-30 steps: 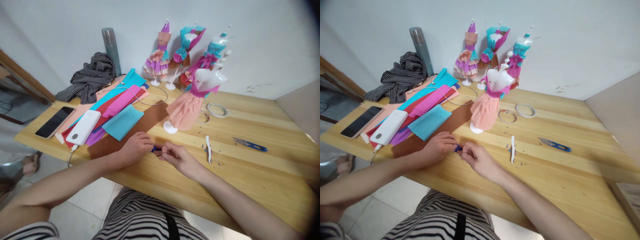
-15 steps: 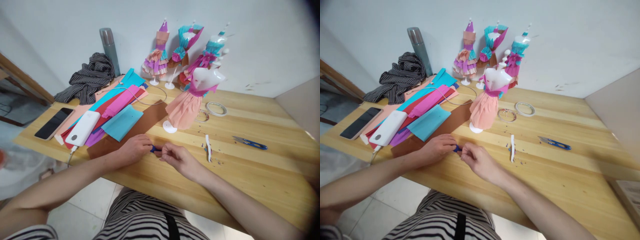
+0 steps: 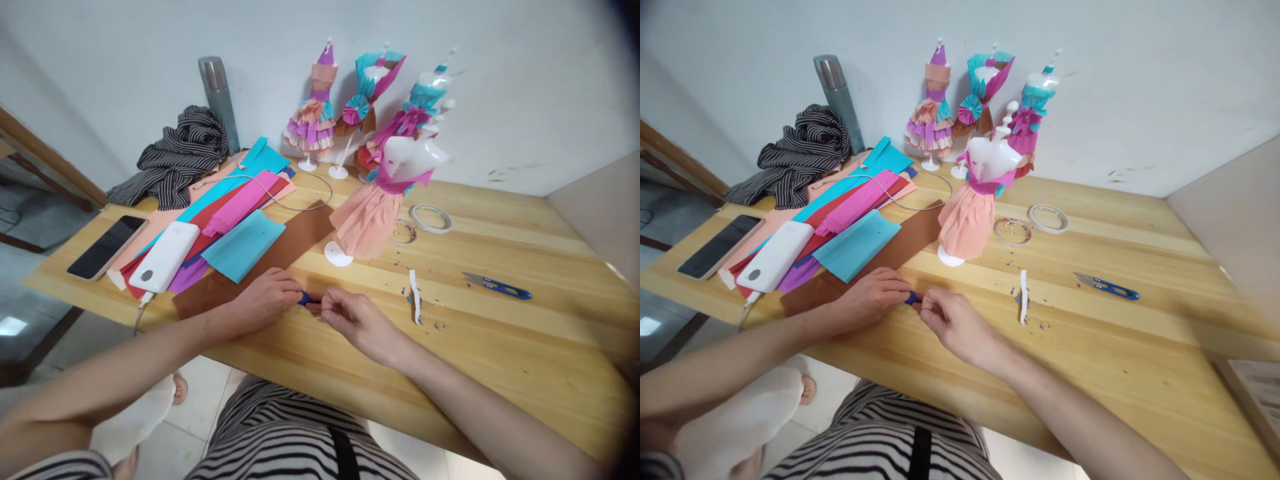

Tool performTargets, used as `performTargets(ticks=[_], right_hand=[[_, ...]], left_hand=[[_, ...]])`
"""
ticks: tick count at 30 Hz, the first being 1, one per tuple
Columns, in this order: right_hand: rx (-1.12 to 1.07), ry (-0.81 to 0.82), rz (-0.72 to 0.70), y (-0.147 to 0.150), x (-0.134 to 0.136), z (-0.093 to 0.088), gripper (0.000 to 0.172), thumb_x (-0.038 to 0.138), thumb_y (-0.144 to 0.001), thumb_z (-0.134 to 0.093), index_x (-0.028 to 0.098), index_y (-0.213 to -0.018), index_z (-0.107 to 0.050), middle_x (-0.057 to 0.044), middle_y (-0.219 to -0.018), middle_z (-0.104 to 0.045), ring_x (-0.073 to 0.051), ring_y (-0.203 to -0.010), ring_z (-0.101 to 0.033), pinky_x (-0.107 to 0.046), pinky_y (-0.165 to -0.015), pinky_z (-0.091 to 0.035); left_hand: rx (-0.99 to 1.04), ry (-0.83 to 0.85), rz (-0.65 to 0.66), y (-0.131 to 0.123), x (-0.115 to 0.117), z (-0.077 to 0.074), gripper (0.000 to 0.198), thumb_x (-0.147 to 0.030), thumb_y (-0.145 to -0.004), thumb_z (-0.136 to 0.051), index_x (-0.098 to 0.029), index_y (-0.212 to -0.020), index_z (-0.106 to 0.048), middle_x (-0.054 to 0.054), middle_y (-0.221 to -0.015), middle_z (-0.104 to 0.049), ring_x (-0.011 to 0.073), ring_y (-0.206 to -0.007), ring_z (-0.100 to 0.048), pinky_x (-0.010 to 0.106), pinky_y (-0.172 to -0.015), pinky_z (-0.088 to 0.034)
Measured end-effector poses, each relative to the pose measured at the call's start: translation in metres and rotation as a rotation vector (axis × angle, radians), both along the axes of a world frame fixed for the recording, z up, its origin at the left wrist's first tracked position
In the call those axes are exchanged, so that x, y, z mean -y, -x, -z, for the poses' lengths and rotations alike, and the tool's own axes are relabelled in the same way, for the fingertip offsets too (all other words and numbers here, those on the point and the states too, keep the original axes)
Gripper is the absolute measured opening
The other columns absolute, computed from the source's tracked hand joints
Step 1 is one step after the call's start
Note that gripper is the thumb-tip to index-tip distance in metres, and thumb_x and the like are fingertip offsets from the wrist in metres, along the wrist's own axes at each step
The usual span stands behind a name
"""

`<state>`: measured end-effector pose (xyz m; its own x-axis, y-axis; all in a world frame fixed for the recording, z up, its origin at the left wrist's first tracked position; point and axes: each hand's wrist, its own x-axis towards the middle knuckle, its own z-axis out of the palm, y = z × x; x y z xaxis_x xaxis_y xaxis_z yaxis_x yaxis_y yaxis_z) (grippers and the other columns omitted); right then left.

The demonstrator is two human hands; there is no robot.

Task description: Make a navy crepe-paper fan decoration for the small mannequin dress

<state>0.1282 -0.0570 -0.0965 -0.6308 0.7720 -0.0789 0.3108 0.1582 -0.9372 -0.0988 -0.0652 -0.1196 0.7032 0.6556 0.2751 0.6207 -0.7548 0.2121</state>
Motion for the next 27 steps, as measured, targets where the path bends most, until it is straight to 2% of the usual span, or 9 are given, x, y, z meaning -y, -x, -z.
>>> performTargets(ticks=[5, 8, 13, 15, 17, 20, 24, 27], right_hand=[[-0.018, -0.011, -0.004, 0.001, 0.001, 0.002, 0.023, 0.029, -0.085, -0.062, 0.021, -0.068, -0.048, 0.001, -0.063, -0.061, -0.02, -0.074, -0.068, -0.031, -0.067, -0.053], [-0.053, 0.039, -0.004, -0.001, -0.001, -0.004, 0.024, 0.031, -0.085, -0.063, 0.021, -0.068, -0.049, -0.001, -0.067, -0.064, -0.021, -0.075, -0.069, -0.032, -0.068, -0.055], [-0.13, 0.15, -0.028, -0.013, -0.01, -0.034, 0.029, 0.039, -0.086, -0.065, 0.02, -0.07, -0.051, -0.009, -0.091, -0.072, -0.023, -0.087, -0.072, -0.035, -0.071, -0.057], [-0.163, 0.187, -0.044, -0.022, -0.013, -0.048, 0.03, 0.043, -0.087, -0.065, 0.019, -0.073, -0.053, -0.012, -0.094, -0.073, -0.023, -0.09, -0.072, -0.034, -0.072, -0.058], [-0.241, 0.196, -0.056, -0.032, -0.015, -0.062, 0.03, 0.045, -0.089, -0.064, 0.019, -0.077, -0.055, -0.012, -0.091, -0.074, -0.022, -0.085, -0.074, -0.033, -0.07, -0.059], [-0.452, 0.115, -0.016, -0.044, -0.017, -0.083, 0.025, 0.04, -0.089, -0.066, 0.019, -0.08, -0.058, -0.008, -0.085, -0.073, -0.02, -0.072, -0.074, -0.031, -0.064, -0.059], [-0.69, -0.06, 0.128, -0.049, -0.019, -0.111, 0.019, 0.032, -0.085, -0.072, 0.021, -0.077, -0.059, -0.001, -0.074, -0.068, -0.015, -0.051, -0.067, -0.027, -0.046, -0.052], [-0.721, -0.154, 0.207, -0.046, -0.024, -0.126, 0.022, 0.034, -0.082, -0.075, 0.02, -0.075, -0.059, 0.001, -0.069, -0.063, -0.012, -0.046, -0.059, -0.024, -0.043, -0.047]], left_hand=[[0.035, -0.058, 0.017, -0.002, -0.001, 0.001, 0.024, -0.006, -0.086, -0.048, -0.018, -0.087, -0.068, 0.007, -0.089, -0.073, 0.0176, -0.089, -0.065, 0.036, -0.094, -0.046], [0.046, -0.101, 0.022, -0.005, -0.002, 0.001, 0.025, -0.007, -0.087, -0.045, -0.016, -0.085, -0.068, 0.007, -0.086, -0.073, 0.0175, -0.085, -0.066, 0.037, -0.096, -0.047], [0.121, -0.2, 0.028, -0.006, -0.004, 0.004, 0.023, -0.007, -0.089, -0.047, -0.015, -0.082, -0.067, 0.005, -0.082, -0.074, 0.0162, -0.079, -0.067, 0.037, -0.099, -0.05], [0.188, -0.25, 0.01, -0.007, -0.002, 0.0, 0.02, -0.008, -0.089, -0.049, -0.016, -0.082, -0.066, 0.004, -0.081, -0.074, 0.0153, -0.079, -0.068, 0.037, -0.101, -0.051], [0.285, -0.318, -0.003, -0.01, -0.001, -0.012, 0.016, -0.007, -0.089, -0.052, -0.017, -0.085, -0.065, 0.004, -0.083, -0.075, 0.0147, -0.081, -0.068, 0.038, -0.102, -0.051], [0.462, -0.408, 0.011, -0.018, 0.001, -0.045, 0.01, -0.007, -0.086, -0.06, -0.015, -0.091, -0.064, 0.007, -0.086, -0.076, 0.0146, -0.082, -0.069, 0.041, -0.101, -0.053], [0.564, -0.482, 0.133, -0.037, -0.002, -0.095, 0.015, -0.002, -0.082, -0.062, -0.012, -0.093, -0.065, 0.01, -0.087, -0.076, 0.0171, -0.086, -0.071, 0.044, -0.102, -0.053], [0.678, -0.455, 0.213, -0.057, -0.011, -0.122, 0.014, -0.002, -0.082, -0.063, -0.013, -0.09, -0.066, 0.01, -0.085, -0.076, 0.017, -0.082, -0.071, 0.042, -0.095, -0.057]])
